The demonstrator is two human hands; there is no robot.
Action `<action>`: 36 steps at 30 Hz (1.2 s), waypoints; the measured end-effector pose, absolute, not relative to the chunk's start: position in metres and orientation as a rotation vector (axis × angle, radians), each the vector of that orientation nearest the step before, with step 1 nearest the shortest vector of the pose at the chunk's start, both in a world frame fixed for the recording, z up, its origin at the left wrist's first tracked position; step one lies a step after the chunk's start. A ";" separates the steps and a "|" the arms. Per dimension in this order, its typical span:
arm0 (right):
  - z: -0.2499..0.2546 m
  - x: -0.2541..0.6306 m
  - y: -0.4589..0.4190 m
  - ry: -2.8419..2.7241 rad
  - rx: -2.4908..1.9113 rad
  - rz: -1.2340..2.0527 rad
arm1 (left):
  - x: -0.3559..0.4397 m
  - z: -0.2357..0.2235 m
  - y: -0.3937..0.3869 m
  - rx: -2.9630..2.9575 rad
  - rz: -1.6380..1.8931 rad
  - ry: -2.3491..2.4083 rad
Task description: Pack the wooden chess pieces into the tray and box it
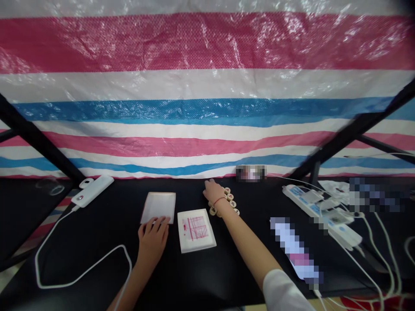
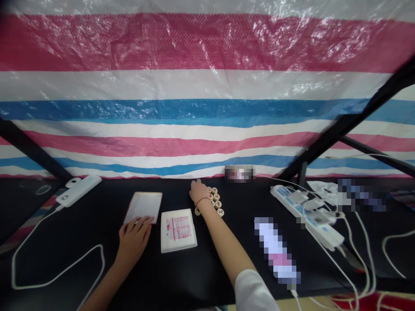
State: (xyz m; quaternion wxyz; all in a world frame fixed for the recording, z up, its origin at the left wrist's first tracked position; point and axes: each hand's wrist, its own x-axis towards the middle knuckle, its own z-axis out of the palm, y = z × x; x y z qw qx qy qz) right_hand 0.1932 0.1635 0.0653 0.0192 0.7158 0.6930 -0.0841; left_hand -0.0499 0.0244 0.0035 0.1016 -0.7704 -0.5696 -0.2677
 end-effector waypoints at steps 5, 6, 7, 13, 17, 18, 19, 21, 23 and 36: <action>0.059 0.196 0.174 2.153 2.191 -0.272 | -0.063 -0.001 0.026 -2.181 -0.723 -1.740; 0.058 0.196 0.175 2.155 2.186 -0.272 | -0.064 -0.001 0.026 -2.177 -0.720 -1.747; 0.058 0.197 0.175 2.154 2.182 -0.273 | -0.065 -0.001 0.026 -2.176 -0.725 -1.753; 0.064 0.201 0.173 2.146 2.185 -0.273 | -0.064 -0.003 0.029 -2.183 -0.767 -1.793; 0.065 0.201 0.174 2.141 2.176 -0.285 | -0.064 -0.003 0.030 -2.175 -0.779 -1.788; 0.065 0.201 0.175 2.144 2.173 -0.285 | -0.064 -0.004 0.031 -2.171 -0.775 -1.780; 0.064 0.200 0.176 2.152 2.170 -0.285 | -0.064 -0.004 0.031 -2.169 -0.769 -1.771; 0.062 0.199 0.178 2.182 2.165 -0.282 | -0.065 -0.005 0.031 -2.168 -0.763 -1.757; 0.062 0.199 0.179 2.230 2.160 -0.284 | -0.065 -0.005 0.030 -2.171 -0.763 -1.753; 0.082 0.146 0.088 3.405 1.516 -1.205 | -0.014 0.033 0.052 -2.555 -1.887 -2.301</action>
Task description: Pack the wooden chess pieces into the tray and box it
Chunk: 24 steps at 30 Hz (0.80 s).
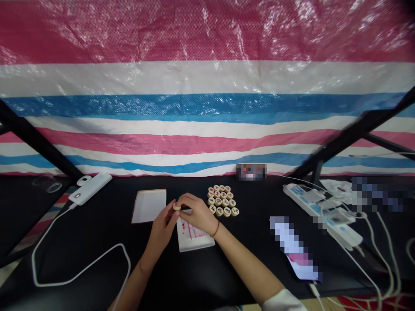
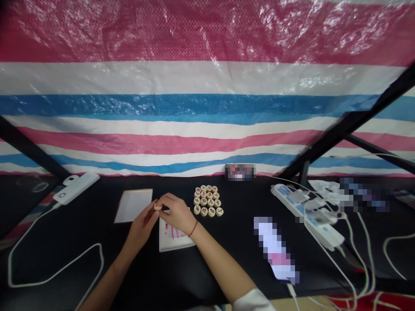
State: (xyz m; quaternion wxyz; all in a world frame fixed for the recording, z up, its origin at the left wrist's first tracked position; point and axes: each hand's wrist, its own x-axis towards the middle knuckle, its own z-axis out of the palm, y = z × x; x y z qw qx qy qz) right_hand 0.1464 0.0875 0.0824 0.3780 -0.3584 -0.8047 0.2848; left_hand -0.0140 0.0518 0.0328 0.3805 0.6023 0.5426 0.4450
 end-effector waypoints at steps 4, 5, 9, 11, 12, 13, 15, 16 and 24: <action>0.082 0.164 0.089 -2.111 -0.878 0.808 | -0.007 0.025 0.054 1.345 1.180 1.246; 0.083 0.172 0.096 -2.124 -0.922 0.793 | -0.007 0.024 0.052 1.344 1.192 1.238; 0.083 0.204 0.134 -2.177 -1.380 0.503 | -0.008 0.025 0.044 1.510 1.128 1.351; 0.081 0.215 0.152 -2.279 -1.483 0.457 | -0.007 0.028 0.041 1.697 1.051 1.440; 0.079 0.219 0.158 -2.310 -1.506 0.450 | -0.006 0.030 0.041 1.803 1.025 1.471; 0.078 0.223 0.164 -2.319 -1.522 0.444 | -0.005 0.032 0.040 1.911 1.010 1.485; 0.077 0.230 0.172 -2.301 -1.573 0.405 | -0.004 0.033 0.041 2.114 0.984 1.468; 0.077 0.233 0.175 -2.289 -1.607 0.378 | -0.003 0.033 0.042 2.203 0.955 1.456; 0.076 0.248 0.179 -2.344 -1.773 0.275 | 0.012 0.040 0.058 2.569 0.426 1.621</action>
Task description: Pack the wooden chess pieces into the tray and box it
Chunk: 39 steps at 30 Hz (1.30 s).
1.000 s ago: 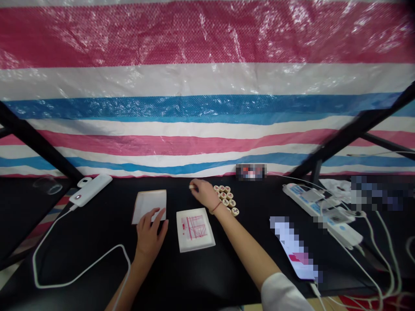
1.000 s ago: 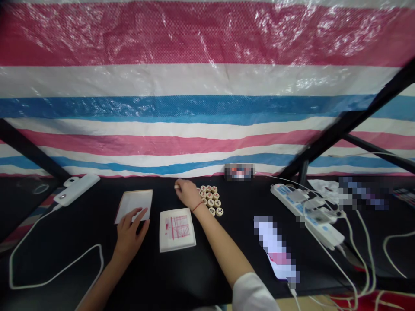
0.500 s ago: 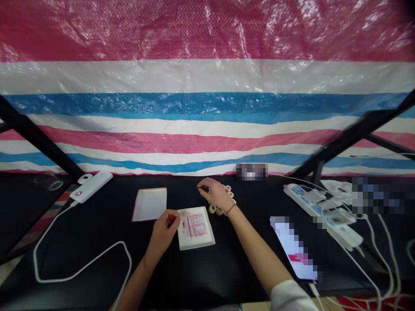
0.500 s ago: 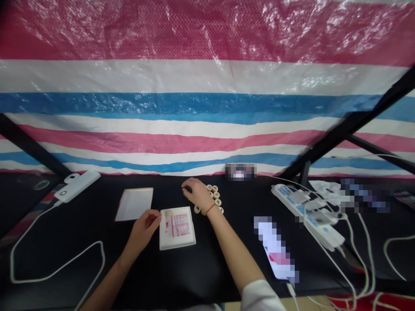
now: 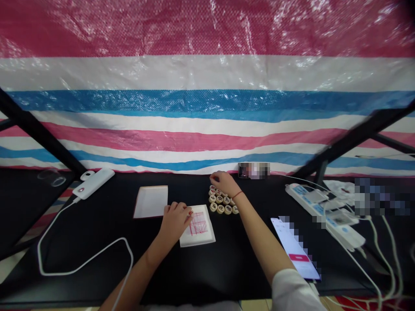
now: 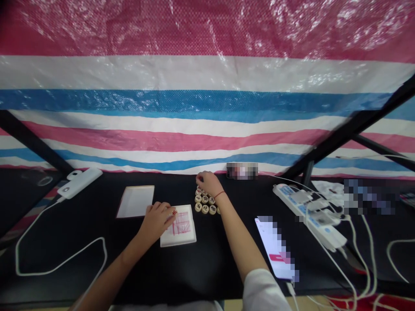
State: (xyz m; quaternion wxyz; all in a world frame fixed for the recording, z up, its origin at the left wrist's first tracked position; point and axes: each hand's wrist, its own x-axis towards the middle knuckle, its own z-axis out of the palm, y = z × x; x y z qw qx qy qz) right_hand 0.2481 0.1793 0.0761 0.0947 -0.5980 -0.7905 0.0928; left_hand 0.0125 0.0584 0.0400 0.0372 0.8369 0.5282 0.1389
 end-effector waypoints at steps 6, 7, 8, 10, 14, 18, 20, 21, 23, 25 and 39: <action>0.073 0.243 0.180 -2.407 -1.962 0.182 | 0.025 0.041 0.061 2.535 0.254 1.769; 0.072 0.241 0.182 -2.425 -1.990 0.178 | 0.027 0.041 0.061 2.523 0.245 1.791; 0.072 0.240 0.183 -2.446 -2.017 0.178 | 0.028 0.040 0.061 2.510 0.237 1.810; 0.072 0.235 0.187 -2.485 -2.074 0.187 | 0.030 0.039 0.061 2.480 0.228 1.840; 0.071 0.226 0.195 -2.540 -2.173 0.223 | 0.029 0.037 0.062 2.443 0.234 1.879; 0.073 0.220 0.203 -2.555 -2.235 0.278 | 0.024 0.038 0.060 2.438 0.281 1.894; 0.075 0.218 0.205 -2.546 -2.247 0.307 | 0.022 0.040 0.059 2.428 0.309 1.917; 0.077 0.217 0.206 -2.539 -2.246 0.316 | 0.020 0.041 0.058 2.424 0.317 1.934; 0.082 0.216 0.204 -2.522 -2.222 0.321 | 0.018 0.043 0.056 2.419 0.316 1.967; 0.091 0.213 0.198 -2.507 -2.154 0.314 | 0.017 0.043 0.055 2.411 0.307 1.991; 0.054 0.161 0.072 -2.264 -1.198 0.634 | 0.004 0.026 0.053 2.374 0.395 1.834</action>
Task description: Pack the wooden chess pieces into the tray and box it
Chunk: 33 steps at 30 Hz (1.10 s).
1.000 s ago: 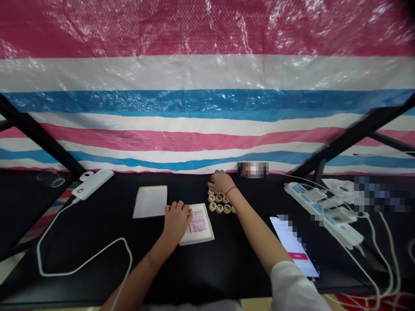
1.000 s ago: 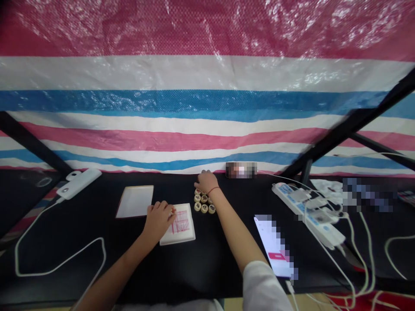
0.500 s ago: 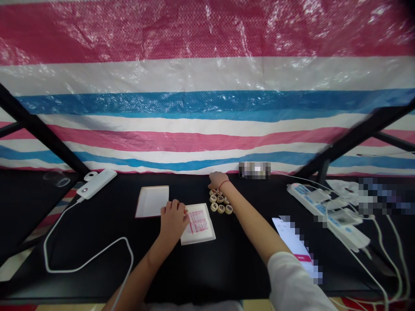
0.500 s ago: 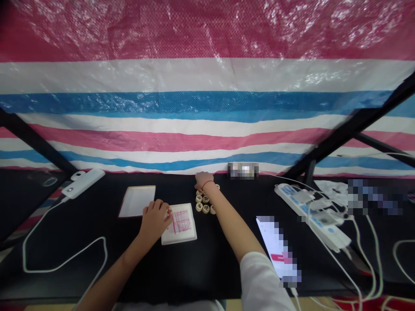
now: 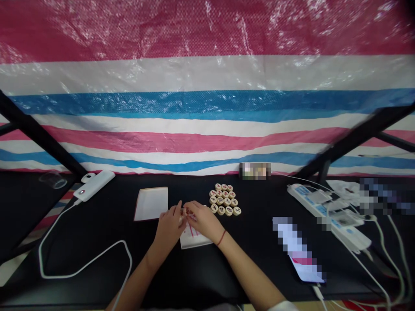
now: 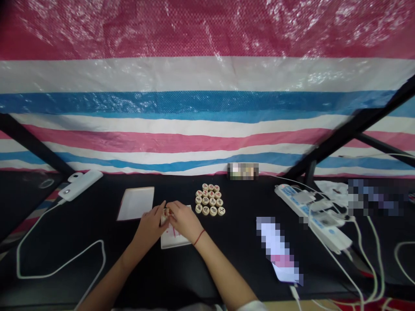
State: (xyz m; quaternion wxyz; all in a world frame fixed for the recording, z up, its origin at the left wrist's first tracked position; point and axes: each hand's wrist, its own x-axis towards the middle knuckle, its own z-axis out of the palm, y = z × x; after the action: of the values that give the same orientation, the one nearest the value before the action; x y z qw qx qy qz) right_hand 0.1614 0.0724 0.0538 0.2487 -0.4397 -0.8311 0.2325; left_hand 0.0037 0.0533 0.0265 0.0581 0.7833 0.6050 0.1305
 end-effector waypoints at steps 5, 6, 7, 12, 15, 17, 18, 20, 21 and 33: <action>0.036 0.158 0.070 -2.266 -1.182 0.635 | -0.005 0.026 0.051 2.404 0.389 1.792; 0.035 0.158 0.069 -2.258 -1.219 0.630 | -0.005 0.026 0.051 2.402 0.383 1.778; 0.035 0.158 0.068 -2.259 -1.264 0.627 | -0.006 0.027 0.051 2.395 0.379 1.768; 0.035 0.156 0.063 -2.303 -1.372 0.640 | -0.003 0.031 0.054 2.362 0.384 1.734; 0.041 0.165 0.070 -2.236 -1.352 0.657 | -0.001 0.036 0.056 2.344 0.390 1.736; 0.051 0.181 0.083 -2.160 -1.417 0.624 | 0.000 0.040 0.057 2.336 0.391 1.746; 0.056 0.191 0.092 -2.128 -1.491 0.574 | 0.001 0.041 0.057 2.332 0.393 1.749; 0.067 0.211 0.113 -2.083 -1.718 0.384 | 0.002 0.043 0.058 2.324 0.395 1.756; 0.071 0.220 0.125 -2.079 -1.860 0.321 | 0.003 0.043 0.058 2.322 0.392 1.763; 0.065 0.242 0.199 -2.322 -2.315 0.513 | 0.010 0.040 0.057 2.374 0.365 1.780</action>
State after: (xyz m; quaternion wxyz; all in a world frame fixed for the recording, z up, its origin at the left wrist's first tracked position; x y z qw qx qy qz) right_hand 0.2421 0.1991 0.0646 -0.0882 -0.6948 -0.6969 0.1540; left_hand 0.0096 0.0567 0.0402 0.0759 0.7919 0.5935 0.1217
